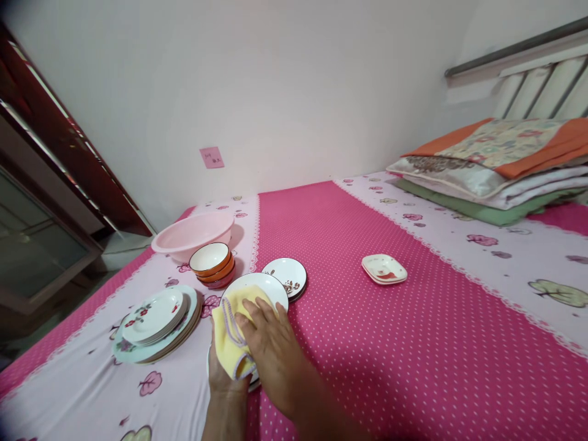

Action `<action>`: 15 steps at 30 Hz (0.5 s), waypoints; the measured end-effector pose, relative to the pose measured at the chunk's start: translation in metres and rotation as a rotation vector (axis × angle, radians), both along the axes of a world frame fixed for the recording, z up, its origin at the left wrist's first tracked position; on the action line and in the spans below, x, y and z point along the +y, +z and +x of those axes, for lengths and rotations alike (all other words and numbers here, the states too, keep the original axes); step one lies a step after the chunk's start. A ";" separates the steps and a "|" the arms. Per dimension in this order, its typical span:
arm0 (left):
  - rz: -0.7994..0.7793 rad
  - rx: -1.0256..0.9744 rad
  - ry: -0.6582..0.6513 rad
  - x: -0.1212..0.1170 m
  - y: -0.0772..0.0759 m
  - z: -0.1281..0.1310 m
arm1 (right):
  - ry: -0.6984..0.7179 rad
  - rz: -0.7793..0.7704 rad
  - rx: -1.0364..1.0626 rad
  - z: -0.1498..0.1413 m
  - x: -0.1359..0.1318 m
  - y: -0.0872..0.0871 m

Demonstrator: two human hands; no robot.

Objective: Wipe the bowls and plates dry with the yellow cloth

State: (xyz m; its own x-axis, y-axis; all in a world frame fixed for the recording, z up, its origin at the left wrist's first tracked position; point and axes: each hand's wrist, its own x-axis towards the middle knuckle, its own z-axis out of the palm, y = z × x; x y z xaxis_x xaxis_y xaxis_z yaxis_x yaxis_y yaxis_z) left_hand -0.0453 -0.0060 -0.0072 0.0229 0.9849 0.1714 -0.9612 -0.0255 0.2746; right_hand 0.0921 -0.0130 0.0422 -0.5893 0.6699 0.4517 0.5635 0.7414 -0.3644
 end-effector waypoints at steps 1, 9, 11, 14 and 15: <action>-0.025 0.013 0.027 0.001 0.001 -0.002 | -0.014 -0.007 0.010 -0.004 0.002 -0.003; -0.252 0.095 0.166 -0.002 0.017 -0.004 | 0.068 0.060 0.211 -0.010 0.010 -0.007; -0.264 0.115 0.186 -0.003 0.025 0.002 | 0.118 0.053 0.303 -0.004 0.011 0.000; -0.225 0.252 0.258 -0.005 0.035 0.013 | 0.149 0.034 0.493 0.005 0.011 0.013; -0.197 0.324 0.285 -0.005 0.036 0.016 | 0.138 0.006 0.572 0.008 0.011 0.017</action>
State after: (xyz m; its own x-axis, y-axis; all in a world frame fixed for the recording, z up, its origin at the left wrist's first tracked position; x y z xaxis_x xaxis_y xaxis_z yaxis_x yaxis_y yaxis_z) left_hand -0.0298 -0.0108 0.0293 -0.2312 0.9729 0.0093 -0.7875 -0.1928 0.5855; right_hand 0.1003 -0.0024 0.0594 -0.3321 0.6005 0.7274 0.1765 0.7971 -0.5775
